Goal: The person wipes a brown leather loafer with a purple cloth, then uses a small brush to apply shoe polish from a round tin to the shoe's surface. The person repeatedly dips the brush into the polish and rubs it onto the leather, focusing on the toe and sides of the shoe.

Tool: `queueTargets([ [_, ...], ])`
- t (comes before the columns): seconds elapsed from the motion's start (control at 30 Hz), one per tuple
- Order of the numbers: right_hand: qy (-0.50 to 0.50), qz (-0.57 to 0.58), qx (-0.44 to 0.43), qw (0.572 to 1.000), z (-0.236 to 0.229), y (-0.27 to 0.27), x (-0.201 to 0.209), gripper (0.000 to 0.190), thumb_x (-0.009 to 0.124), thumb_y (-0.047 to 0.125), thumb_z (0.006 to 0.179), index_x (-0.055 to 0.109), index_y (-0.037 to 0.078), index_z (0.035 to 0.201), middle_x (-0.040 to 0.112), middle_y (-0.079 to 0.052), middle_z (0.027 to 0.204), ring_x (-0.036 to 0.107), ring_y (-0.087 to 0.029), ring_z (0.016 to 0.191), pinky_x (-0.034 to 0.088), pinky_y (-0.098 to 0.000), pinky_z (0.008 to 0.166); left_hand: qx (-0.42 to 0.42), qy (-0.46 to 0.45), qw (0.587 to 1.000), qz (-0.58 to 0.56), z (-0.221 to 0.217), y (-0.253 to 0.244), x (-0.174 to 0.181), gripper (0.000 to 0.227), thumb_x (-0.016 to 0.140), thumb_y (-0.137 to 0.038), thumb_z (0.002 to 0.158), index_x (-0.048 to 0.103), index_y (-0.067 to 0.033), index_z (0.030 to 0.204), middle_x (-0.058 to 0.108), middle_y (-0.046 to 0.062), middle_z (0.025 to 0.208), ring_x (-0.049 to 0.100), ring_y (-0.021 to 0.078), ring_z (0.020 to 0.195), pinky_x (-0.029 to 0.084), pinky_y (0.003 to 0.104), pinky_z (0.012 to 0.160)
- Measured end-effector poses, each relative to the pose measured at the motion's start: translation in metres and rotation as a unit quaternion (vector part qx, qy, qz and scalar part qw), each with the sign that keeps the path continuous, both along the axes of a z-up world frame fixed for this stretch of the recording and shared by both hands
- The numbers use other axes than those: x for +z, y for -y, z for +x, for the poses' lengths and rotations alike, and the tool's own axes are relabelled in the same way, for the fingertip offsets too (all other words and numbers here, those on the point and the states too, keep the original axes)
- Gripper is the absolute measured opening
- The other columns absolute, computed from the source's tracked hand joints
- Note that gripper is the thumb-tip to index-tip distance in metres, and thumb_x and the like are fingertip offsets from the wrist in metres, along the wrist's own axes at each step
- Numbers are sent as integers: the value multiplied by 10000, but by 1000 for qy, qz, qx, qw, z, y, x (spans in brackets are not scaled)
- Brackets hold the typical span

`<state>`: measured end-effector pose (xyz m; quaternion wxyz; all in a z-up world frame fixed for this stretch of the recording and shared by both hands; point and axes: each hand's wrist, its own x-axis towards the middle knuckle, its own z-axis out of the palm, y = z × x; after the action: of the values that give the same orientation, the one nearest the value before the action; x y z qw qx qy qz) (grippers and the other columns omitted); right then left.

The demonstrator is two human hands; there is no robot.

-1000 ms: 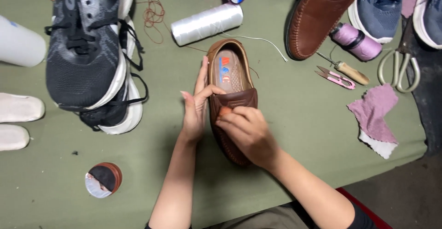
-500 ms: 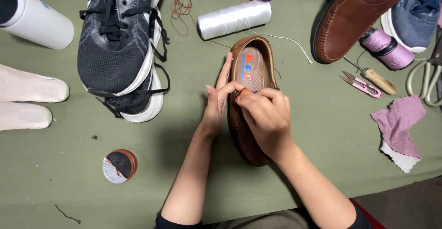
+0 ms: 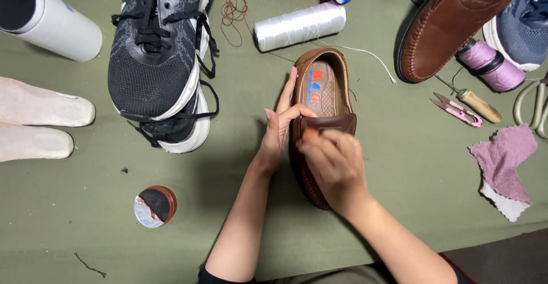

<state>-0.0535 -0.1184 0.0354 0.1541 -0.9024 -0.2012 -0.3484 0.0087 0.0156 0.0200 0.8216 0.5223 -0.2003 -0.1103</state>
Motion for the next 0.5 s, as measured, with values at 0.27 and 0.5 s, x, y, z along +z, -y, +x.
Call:
queueTargets([
  [0.27, 22, 0, -17, 1000, 20, -8, 11, 62, 778, 146, 950, 738, 191, 940, 703, 73, 961, 612, -184, 919, 462, -355, 849, 2, 3, 1000, 6, 1, 1, -20, 927, 51, -726, 1022, 697, -65, 1093, -45, 23, 1768, 406, 194, 1442, 341, 305, 1140],
  [0.5, 6, 16, -20, 1000, 1, -2, 5, 91, 782, 109, 918, 736, 181, 951, 701, 45, 965, 618, -219, 905, 477, -379, 822, 9, 15, 1000, 15, 0, -1, -1, 907, 68, -717, 1036, 704, -72, 1082, -30, 102, 1765, -54, 360, 1627, 20, 446, 1309],
])
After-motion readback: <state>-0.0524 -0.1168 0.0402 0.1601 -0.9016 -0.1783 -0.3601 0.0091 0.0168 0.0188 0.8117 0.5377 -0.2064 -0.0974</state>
